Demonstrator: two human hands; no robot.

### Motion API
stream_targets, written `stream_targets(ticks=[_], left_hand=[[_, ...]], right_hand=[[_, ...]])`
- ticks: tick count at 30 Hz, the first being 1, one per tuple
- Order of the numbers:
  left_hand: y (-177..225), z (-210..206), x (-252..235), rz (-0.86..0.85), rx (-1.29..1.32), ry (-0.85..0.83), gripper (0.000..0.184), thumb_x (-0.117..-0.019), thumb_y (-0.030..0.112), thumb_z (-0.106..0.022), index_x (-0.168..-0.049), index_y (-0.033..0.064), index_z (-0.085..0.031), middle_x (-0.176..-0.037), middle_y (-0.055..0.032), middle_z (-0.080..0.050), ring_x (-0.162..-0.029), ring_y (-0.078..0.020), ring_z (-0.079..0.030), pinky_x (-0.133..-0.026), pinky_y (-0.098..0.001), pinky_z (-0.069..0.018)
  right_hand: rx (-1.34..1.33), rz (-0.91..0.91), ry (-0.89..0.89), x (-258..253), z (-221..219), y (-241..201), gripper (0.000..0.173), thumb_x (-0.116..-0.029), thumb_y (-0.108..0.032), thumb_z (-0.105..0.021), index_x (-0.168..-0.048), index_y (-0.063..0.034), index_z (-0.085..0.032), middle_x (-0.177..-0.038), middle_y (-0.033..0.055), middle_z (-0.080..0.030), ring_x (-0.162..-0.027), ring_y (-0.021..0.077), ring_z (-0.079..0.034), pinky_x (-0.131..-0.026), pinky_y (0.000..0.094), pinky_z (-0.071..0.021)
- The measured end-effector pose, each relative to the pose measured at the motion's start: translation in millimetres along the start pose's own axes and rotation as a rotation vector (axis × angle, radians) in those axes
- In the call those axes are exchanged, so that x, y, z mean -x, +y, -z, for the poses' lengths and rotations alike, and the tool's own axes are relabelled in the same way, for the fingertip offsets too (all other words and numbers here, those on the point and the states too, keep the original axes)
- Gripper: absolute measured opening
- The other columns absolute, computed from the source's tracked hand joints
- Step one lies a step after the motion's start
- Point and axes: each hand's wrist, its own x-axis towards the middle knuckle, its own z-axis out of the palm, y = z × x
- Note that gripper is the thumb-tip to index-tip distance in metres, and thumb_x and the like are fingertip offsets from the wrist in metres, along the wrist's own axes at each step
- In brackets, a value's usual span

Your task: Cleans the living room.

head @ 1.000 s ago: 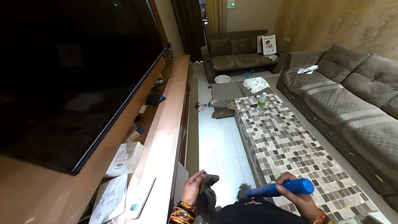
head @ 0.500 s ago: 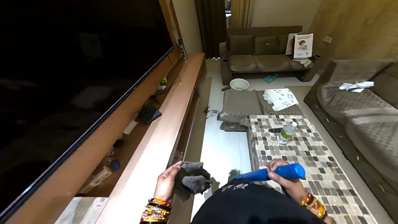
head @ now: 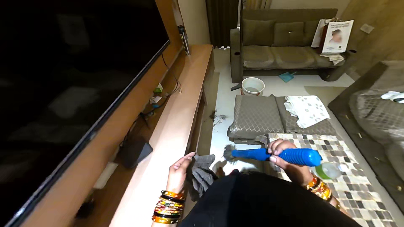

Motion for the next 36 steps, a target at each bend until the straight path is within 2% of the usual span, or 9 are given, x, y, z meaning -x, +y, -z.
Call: stream_targets(ticks=[4, 8, 12, 17, 20, 23, 25, 30, 36], left_hand=[[33, -19, -95, 0.007, -0.010, -0.168, 0.030, -0.1015, 0.006, -0.044, -0.113, -0.0063, -0.070, -0.111, -0.0104, -0.074, -0.101, -0.0079, -0.068, -0.092, -0.0267, -0.0531], [65, -38, -171, 0.005, -0.033, -0.236, 0.031, -0.1015, 0.005, -0.044, -0.114, -0.0061, -0.070, -0.109, -0.0102, -0.074, -0.099, -0.0090, -0.068, -0.090, -0.0276, -0.0540], [89, -63, -243, -0.013, 0.006, -0.239, 0.031, -0.1004, 0.004, -0.042, -0.112, -0.0070, -0.069, -0.108, -0.0095, -0.074, -0.097, -0.0086, -0.069, -0.088, -0.0267, -0.0553], [111, -105, -333, -0.037, 0.037, -0.240, 0.030, -0.0994, 0.004, -0.043, -0.111, -0.0071, -0.069, -0.103, -0.0082, -0.075, -0.092, -0.0080, -0.070, -0.085, -0.0259, -0.0569], [120, -138, -389, -0.030, 0.035, -0.239, 0.030, -0.1000, 0.004, -0.043, -0.113, -0.0074, -0.068, -0.105, -0.0080, -0.074, -0.093, -0.0071, -0.069, -0.085, -0.0252, -0.0562], [133, -173, -440, 0.002, 0.023, -0.246, 0.032, -0.1005, 0.005, -0.043, -0.118, -0.0088, -0.066, -0.113, -0.0112, -0.072, -0.099, -0.0076, -0.067, -0.089, -0.0258, -0.0533], [145, -196, -471, 0.026, 0.016, -0.231, 0.031, -0.1000, 0.005, -0.044, -0.117, -0.0090, -0.066, -0.113, -0.0110, -0.072, -0.098, -0.0064, -0.066, -0.087, -0.0243, -0.0526], [172, -248, -547, 0.044, 0.027, -0.179, 0.031, -0.1008, 0.005, -0.044, -0.118, -0.0091, -0.066, -0.113, -0.0119, -0.072, -0.098, -0.0077, -0.067, -0.087, -0.0253, -0.0536], [210, -300, -622, 0.032, -0.054, -0.175, 0.030, -0.1022, 0.007, -0.045, -0.118, -0.0068, -0.067, -0.113, -0.0118, -0.071, -0.099, -0.0103, -0.067, -0.089, -0.0292, -0.0538]], right_hand=[[0.045, -0.027, 0.069, -84, -2, 40, 0.012, -0.0867, -0.024, -0.082, -0.092, -0.0226, -0.071, -0.092, -0.0063, -0.071, -0.095, 0.0082, -0.069, -0.090, 0.0266, -0.0571], [0.083, -0.057, 0.153, -133, -4, 73, 0.014, -0.0861, -0.024, -0.082, -0.094, -0.0245, -0.071, -0.095, -0.0085, -0.071, -0.096, 0.0061, -0.068, -0.089, 0.0258, -0.0575], [0.160, -0.126, 0.219, -167, 7, 105, 0.012, -0.0857, -0.026, -0.081, -0.094, -0.0280, -0.072, -0.098, -0.0106, -0.073, -0.102, 0.0056, -0.068, -0.093, 0.0268, -0.0569], [0.175, -0.202, 0.299, -236, 28, 156, 0.012, -0.0831, -0.028, -0.082, -0.088, -0.0246, -0.072, -0.094, -0.0092, -0.072, -0.097, 0.0055, -0.068, -0.088, 0.0247, -0.0574], [0.142, -0.251, 0.302, -284, 46, 188, 0.013, -0.0816, -0.025, -0.083, -0.087, -0.0235, -0.071, -0.095, -0.0095, -0.072, -0.097, 0.0048, -0.068, -0.088, 0.0247, -0.0572], [0.097, -0.293, 0.313, -341, 74, 213, 0.013, -0.0814, -0.024, -0.084, -0.088, -0.0227, -0.072, -0.095, -0.0087, -0.072, -0.098, 0.0065, -0.068, -0.090, 0.0273, -0.0577], [0.089, -0.296, 0.299, -378, 96, 225, 0.013, -0.0820, -0.024, -0.083, -0.088, -0.0230, -0.072, -0.095, -0.0087, -0.072, -0.098, 0.0063, -0.069, -0.089, 0.0269, -0.0578], [0.095, -0.226, 0.246, -452, 142, 262, 0.012, -0.0859, -0.025, -0.081, -0.091, -0.0250, -0.070, -0.097, -0.0108, -0.072, -0.099, 0.0044, -0.068, -0.089, 0.0261, -0.0574], [0.198, 0.052, 0.197, -496, 181, 267, 0.008, -0.0951, -0.019, -0.072, -0.101, -0.0206, -0.067, -0.100, -0.0074, -0.070, -0.103, 0.0073, -0.066, -0.096, 0.0294, -0.0552]])
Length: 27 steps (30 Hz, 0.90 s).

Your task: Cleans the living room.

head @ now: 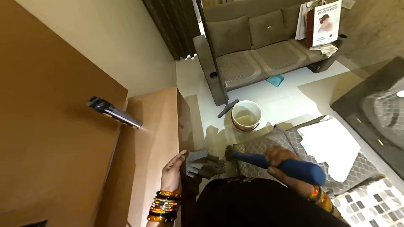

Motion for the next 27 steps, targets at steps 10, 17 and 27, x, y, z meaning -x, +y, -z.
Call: stream_targets(ticks=[10, 17, 27], left_hand=[[93, -102, -180, -0.010, -0.129, -0.137, 0.026, -0.1053, 0.008, -0.049, -0.120, -0.0035, -0.068, -0.109, -0.0130, -0.070, -0.096, -0.0142, -0.065, -0.087, -0.0354, -0.0523], [107, -157, -356, 0.022, -0.198, -0.255, 0.031, -0.1058, 0.009, -0.050, -0.127, -0.0086, -0.063, -0.132, -0.0243, -0.063, -0.126, -0.0304, -0.059, -0.109, -0.0454, -0.0439], [146, -178, -481, 0.105, -0.032, -0.234, 0.030, -0.1040, 0.006, -0.049, -0.127, -0.0071, -0.063, -0.127, -0.0229, -0.065, -0.116, -0.0265, -0.062, -0.100, -0.0434, -0.0482]], right_hand=[[0.081, 0.098, 0.219, -35, 38, 48, 0.017, -0.0951, -0.019, -0.073, -0.110, -0.0245, -0.068, -0.102, -0.0126, -0.069, -0.103, 0.0032, -0.065, -0.097, 0.0251, -0.0538], [0.038, -0.035, 0.271, -165, 36, 145, 0.016, -0.0947, -0.019, -0.073, -0.108, -0.0275, -0.070, -0.101, -0.0154, -0.071, -0.101, 0.0008, -0.066, -0.097, 0.0259, -0.0531], [0.074, -0.013, 0.087, -350, 29, 249, 0.015, -0.0958, -0.016, -0.072, -0.108, -0.0239, -0.069, -0.103, -0.0129, -0.071, -0.102, 0.0007, -0.066, -0.097, 0.0239, -0.0529]])
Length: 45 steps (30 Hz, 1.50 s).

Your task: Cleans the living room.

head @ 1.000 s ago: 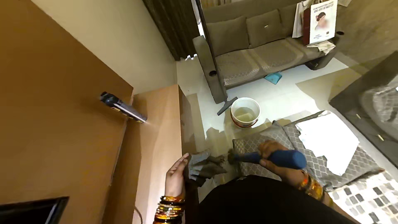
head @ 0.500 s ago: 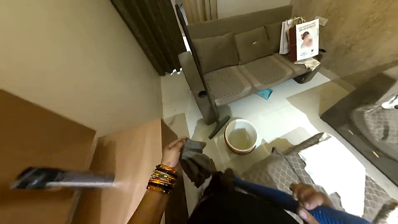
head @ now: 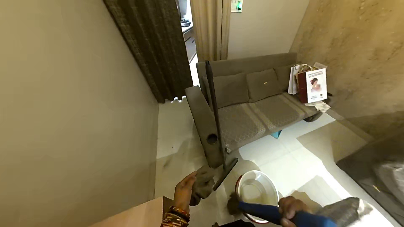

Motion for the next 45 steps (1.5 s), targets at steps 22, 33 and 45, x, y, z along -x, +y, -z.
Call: stream_targets(ticks=[22, 33, 45], left_hand=[[85, 49, -115, -0.008, 0.131, 0.543, 0.028, -0.1067, 0.014, -0.048, -0.119, -0.0049, -0.065, -0.110, -0.0144, -0.068, -0.096, -0.0161, -0.063, -0.087, -0.0378, -0.0514], [81, 136, -217, 0.023, 0.159, 0.713, 0.032, -0.1068, 0.015, -0.048, -0.125, -0.0064, -0.063, -0.116, -0.0171, -0.067, -0.100, -0.0155, -0.064, -0.091, -0.0365, -0.0513], [139, 235, -395, 0.109, 0.044, 0.517, 0.036, -0.1061, 0.012, -0.047, -0.132, -0.0112, -0.057, -0.131, -0.0252, -0.060, -0.118, -0.0237, -0.059, -0.103, -0.0413, -0.0459]], right_hand=[[-0.361, 0.223, -0.494, -262, -18, 169, 0.008, -0.0975, -0.015, -0.069, -0.104, -0.0150, -0.064, -0.105, -0.0035, -0.068, -0.106, 0.0081, -0.065, -0.099, 0.0280, -0.0522], [-0.358, 0.042, -0.551, -375, -114, 269, 0.007, -0.0962, -0.015, -0.071, -0.101, -0.0177, -0.066, -0.101, -0.0072, -0.069, -0.106, 0.0055, -0.065, -0.100, 0.0274, -0.0521], [-0.147, -0.492, 0.276, -536, -240, 361, 0.015, -0.0790, 0.000, -0.073, -0.085, -0.0121, -0.067, -0.077, -0.0043, -0.071, -0.071, 0.0051, -0.067, -0.070, 0.0238, -0.0583]])
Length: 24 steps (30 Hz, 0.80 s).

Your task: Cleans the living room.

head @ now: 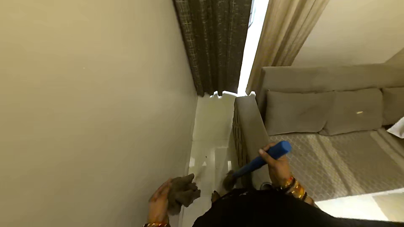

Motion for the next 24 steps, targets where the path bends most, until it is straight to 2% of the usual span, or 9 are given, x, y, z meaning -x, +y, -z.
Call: stream_targets(ticks=[4, 7, 10, 15, 18, 22, 24], left_hand=[[26, -7, -31, -0.054, -0.043, -0.021, 0.035, -0.1051, 0.011, -0.047, -0.130, -0.0104, -0.059, -0.133, -0.0245, -0.061, -0.120, -0.0226, -0.059, -0.104, -0.0391, -0.0456], [46, -10, -54, -0.096, -0.030, -0.005, 0.034, -0.1051, 0.010, -0.047, -0.128, -0.0114, -0.060, -0.127, -0.0221, -0.064, -0.112, -0.0166, -0.062, -0.100, -0.0340, -0.0477], [62, -7, -82, -0.131, -0.012, -0.001, 0.033, -0.1039, 0.011, -0.048, -0.125, -0.0105, -0.061, -0.120, -0.0164, -0.066, -0.102, -0.0092, -0.063, -0.092, -0.0288, -0.0509], [92, -16, -129, -0.141, 0.033, -0.017, 0.033, -0.1036, 0.013, -0.046, -0.124, -0.0098, -0.061, -0.118, -0.0113, -0.068, -0.100, -0.0050, -0.064, -0.090, -0.0254, -0.0522], [113, -34, -165, -0.123, 0.047, -0.027, 0.033, -0.1037, 0.012, -0.045, -0.123, -0.0096, -0.061, -0.112, -0.0091, -0.068, -0.093, -0.0038, -0.065, -0.085, -0.0238, -0.0536], [143, -75, -221, -0.117, 0.017, -0.058, 0.032, -0.1027, 0.011, -0.045, -0.122, -0.0095, -0.062, -0.112, -0.0100, -0.068, -0.094, -0.0050, -0.065, -0.086, -0.0249, -0.0535], [167, -100, -246, -0.103, -0.018, -0.098, 0.033, -0.1036, 0.010, -0.045, -0.125, -0.0112, -0.059, -0.118, -0.0151, -0.066, -0.100, -0.0091, -0.063, -0.091, -0.0285, -0.0515]], right_hand=[[-0.006, -0.022, 0.209, -38, -12, 3, 0.018, -0.0829, 0.005, -0.069, -0.086, -0.0112, -0.062, -0.074, -0.0043, -0.067, -0.068, 0.0058, -0.064, -0.068, 0.0249, -0.0578], [-0.006, 0.022, 0.282, -70, -17, 5, 0.019, -0.0886, 0.005, -0.065, -0.089, -0.0140, -0.061, -0.078, -0.0075, -0.066, -0.072, 0.0034, -0.064, -0.071, 0.0231, -0.0574], [-0.071, 0.088, 0.306, -102, -22, 14, 0.017, -0.0893, 0.001, -0.066, -0.091, -0.0161, -0.061, -0.081, -0.0083, -0.066, -0.075, 0.0030, -0.064, -0.073, 0.0233, -0.0573], [-0.188, 0.083, 0.233, -157, -33, 35, 0.018, -0.0899, -0.002, -0.063, -0.090, -0.0203, -0.060, -0.083, -0.0085, -0.065, -0.077, 0.0031, -0.063, -0.075, 0.0240, -0.0567], [-0.153, 0.046, 0.263, -197, -49, 50, 0.016, -0.0914, -0.002, -0.063, -0.093, -0.0179, -0.061, -0.084, -0.0074, -0.065, -0.078, 0.0044, -0.064, -0.076, 0.0249, -0.0568], [-0.040, -0.084, 0.466, -272, -75, 80, 0.006, -0.0951, -0.009, -0.068, -0.098, -0.0107, -0.064, -0.086, -0.0031, -0.064, -0.078, 0.0064, -0.061, -0.075, 0.0275, -0.0544], [0.034, -0.211, 0.594, -314, -83, 101, 0.017, -0.0956, -0.013, -0.071, -0.108, -0.0040, -0.062, -0.093, 0.0039, -0.063, -0.082, 0.0115, -0.059, -0.077, 0.0328, -0.0515]])
